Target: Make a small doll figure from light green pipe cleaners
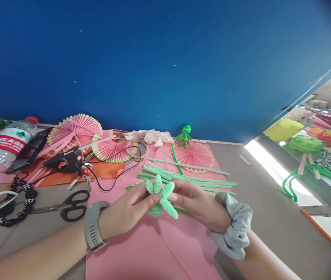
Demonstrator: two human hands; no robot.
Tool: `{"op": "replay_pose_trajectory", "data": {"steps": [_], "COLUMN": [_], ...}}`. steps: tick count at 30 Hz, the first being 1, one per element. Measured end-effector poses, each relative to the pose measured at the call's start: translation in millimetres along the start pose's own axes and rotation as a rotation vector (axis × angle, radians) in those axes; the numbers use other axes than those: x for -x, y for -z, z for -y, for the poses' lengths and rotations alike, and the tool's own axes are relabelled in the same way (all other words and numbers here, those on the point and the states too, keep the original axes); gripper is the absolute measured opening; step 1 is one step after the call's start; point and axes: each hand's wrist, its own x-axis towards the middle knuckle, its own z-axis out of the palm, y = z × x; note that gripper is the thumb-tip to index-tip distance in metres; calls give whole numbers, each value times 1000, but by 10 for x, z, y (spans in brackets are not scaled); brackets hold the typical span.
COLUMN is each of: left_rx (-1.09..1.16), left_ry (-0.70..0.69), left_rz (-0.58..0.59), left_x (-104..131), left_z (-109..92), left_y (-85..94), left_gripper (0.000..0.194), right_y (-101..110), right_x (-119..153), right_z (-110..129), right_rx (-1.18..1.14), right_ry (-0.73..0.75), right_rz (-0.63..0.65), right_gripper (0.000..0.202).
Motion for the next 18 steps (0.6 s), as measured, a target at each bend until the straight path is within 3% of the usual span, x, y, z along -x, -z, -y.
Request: {"op": "replay_pose_trajectory", "data": {"steps": [5, 10, 18], "left_rx": [-80, -243, -579], "left_ry": [-6, -89, -94], "left_rz": [99, 131, 137], "left_x": [3, -30, 24], "left_z": [-53, -105, -61], "left_y": [24, 19, 0], "left_gripper": [25, 21, 13], "right_y": [-24, 2, 60], "right_x": [8, -6, -19], "right_z": [-12, 37, -12], "right_rx": [-201, -78, 79], "right_ry": [-45, -181, -310], "right_rz": [27, -42, -12], "right_gripper": [26, 20, 16]}}
